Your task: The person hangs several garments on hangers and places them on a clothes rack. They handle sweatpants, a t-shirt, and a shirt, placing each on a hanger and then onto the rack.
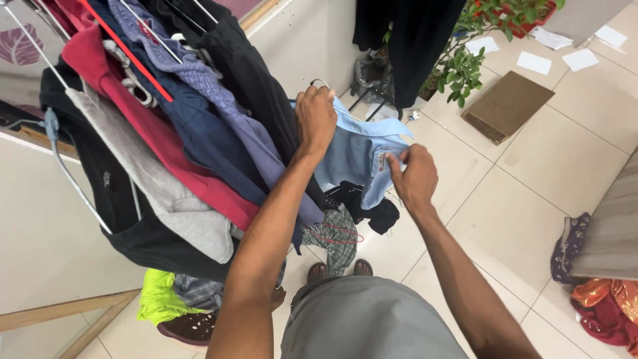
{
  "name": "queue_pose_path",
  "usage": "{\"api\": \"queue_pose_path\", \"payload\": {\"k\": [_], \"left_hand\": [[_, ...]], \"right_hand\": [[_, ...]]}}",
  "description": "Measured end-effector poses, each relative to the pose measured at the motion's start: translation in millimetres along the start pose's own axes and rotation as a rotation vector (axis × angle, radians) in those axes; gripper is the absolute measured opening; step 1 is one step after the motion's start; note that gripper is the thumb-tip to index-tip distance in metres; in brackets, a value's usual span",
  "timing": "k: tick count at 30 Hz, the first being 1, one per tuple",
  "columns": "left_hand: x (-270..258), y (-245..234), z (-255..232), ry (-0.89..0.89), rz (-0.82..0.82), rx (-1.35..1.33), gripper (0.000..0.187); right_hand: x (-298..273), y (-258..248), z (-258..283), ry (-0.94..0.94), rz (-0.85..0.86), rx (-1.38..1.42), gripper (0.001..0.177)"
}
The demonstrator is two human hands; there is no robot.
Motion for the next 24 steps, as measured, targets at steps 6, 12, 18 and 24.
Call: {"api": "queue_pose_path", "payload": {"k": [6,12,18,24], "left_hand": [[3,5,-4,0.033,0.016,0.008,0.02],[4,7,-7,0.022,0.021,-0.028,0.021],[5,3,6,0.016,-0.05,-0.047,0.018],[6,1,17,0.065,-0.068,-0.025,0.017]], "right_hand": [[4,15,11,0.01,-0.047,0.044,0.068],[24,27,-2,0.044,-0.2,0.056,0.046],[31,31,-22,-0.209,-0.248,0.443,0.014],[46,-8,-22,-0.053,0.044,0.89,0.013]]}}
Point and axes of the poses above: each hand's wrist, its own x-axis towards the middle knuckle, its own y-axis out of the palm, z = x × y, the point moved 4 cm from there along x, towards the middle knuckle, and after that the axes turned 3 degrees about -x, right-handed, at the moved point
